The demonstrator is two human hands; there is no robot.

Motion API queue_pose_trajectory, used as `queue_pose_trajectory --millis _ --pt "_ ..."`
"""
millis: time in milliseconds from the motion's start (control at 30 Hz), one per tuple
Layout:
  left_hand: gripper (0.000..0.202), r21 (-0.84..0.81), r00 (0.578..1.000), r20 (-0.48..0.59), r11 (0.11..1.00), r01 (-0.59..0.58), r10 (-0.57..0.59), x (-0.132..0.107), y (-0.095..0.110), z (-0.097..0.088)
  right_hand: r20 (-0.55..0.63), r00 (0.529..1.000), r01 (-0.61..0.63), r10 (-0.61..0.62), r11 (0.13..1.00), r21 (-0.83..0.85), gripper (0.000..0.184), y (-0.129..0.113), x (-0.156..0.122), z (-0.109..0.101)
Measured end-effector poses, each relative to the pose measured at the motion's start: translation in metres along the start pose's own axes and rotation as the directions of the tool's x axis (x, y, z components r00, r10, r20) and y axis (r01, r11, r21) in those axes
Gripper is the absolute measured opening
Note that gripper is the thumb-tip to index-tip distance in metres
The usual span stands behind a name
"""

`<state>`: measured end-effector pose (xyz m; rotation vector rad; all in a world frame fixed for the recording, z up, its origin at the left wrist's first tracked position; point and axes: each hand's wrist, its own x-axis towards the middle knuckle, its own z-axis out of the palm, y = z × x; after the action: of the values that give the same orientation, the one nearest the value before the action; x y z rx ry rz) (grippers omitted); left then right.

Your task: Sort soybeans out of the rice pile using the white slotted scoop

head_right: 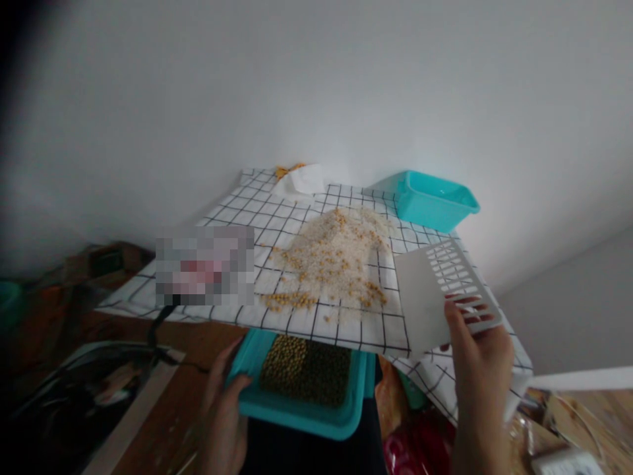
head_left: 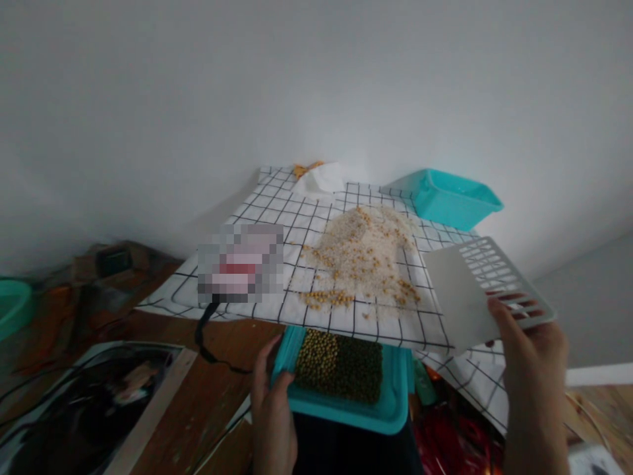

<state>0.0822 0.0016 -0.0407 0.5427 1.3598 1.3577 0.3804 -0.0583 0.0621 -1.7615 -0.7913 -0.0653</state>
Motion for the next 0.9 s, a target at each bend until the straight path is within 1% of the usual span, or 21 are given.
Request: queue_pose_trajectory --millis 33,100,167,200,233,300,400,467,533,633,700,767,833,900 --pt "0.048 -0.010 1.000 0.004 1.000 -0.001 0.001 0.000 0.000 0.000 0.031 0.998 -0.061 0.059 0.997 0.048 0.030 0.002 -0.004 -0.002" --pt "0.048 -0.025 1.000 0.010 1.000 0.010 -0.010 -0.001 0.002 0.001 0.149 0.977 -0.176 0.156 0.975 0.135 0.029 0.003 -0.012 -0.001" --pt "0.047 -0.027 1.000 -0.004 0.999 0.018 -0.018 -0.003 0.004 0.003 0.257 0.949 -0.240 0.181 0.945 0.221 0.027 0.000 -0.021 0.006" --pt "0.047 -0.026 1.000 -0.010 1.000 0.016 -0.016 -0.003 0.005 0.004 0.288 0.941 -0.252 0.178 0.936 0.245 0.025 -0.002 -0.025 0.012" --pt "0.047 -0.026 1.000 -0.011 1.000 0.014 -0.014 -0.003 0.006 0.005 0.305 0.938 -0.251 0.167 0.933 0.260 0.024 -0.005 -0.028 0.019" --pt "0.047 -0.026 1.000 -0.003 1.000 0.011 -0.011 -0.004 0.007 0.005 0.304 0.940 -0.244 0.156 0.929 0.278 0.024 -0.012 -0.032 0.037" --pt "0.047 -0.020 1.000 0.009 1.000 0.019 -0.019 -0.003 0.007 0.005 0.282 0.942 -0.273 0.184 0.908 0.317 0.028 -0.026 -0.035 0.062" --pt "0.047 -0.011 1.000 -0.001 1.000 0.027 -0.027 -0.003 0.007 0.004 0.282 0.946 -0.254 0.158 0.903 0.347 0.028 -0.037 -0.036 0.073" --pt "0.047 -0.004 0.999 -0.019 1.000 0.028 -0.028 -0.003 0.007 0.004 0.295 0.949 -0.217 0.112 0.910 0.353 0.026 -0.048 -0.036 0.078" --pt "0.048 -0.011 1.000 -0.023 1.000 0.015 -0.015 -0.002 0.008 0.005 0.295 0.954 -0.157 0.055 0.929 0.335 0.022 -0.058 -0.031 0.073" --pt "0.047 -0.015 1.000 -0.012 1.000 0.004 -0.005 -0.002 0.007 0.005 0.270 0.963 -0.110 0.019 0.939 0.326 0.020 -0.057 -0.026 0.065" --pt "0.046 -0.017 1.000 -0.002 1.000 0.002 -0.002 -0.001 0.006 0.005 0.229 0.973 -0.083 0.010 0.947 0.311 0.019 -0.049 -0.022 0.055" --pt "0.047 -0.023 1.000 -0.006 1.000 0.005 -0.005 -0.001 0.004 0.004 0.188 0.981 -0.093 0.037 0.950 0.298 0.019 -0.038 -0.020 0.045" --pt "0.047 -0.028 1.000 -0.009 1.000 0.012 -0.012 -0.001 0.003 0.002 0.172 0.983 -0.111 0.061 0.947 0.302 0.019 -0.028 -0.023 0.036"
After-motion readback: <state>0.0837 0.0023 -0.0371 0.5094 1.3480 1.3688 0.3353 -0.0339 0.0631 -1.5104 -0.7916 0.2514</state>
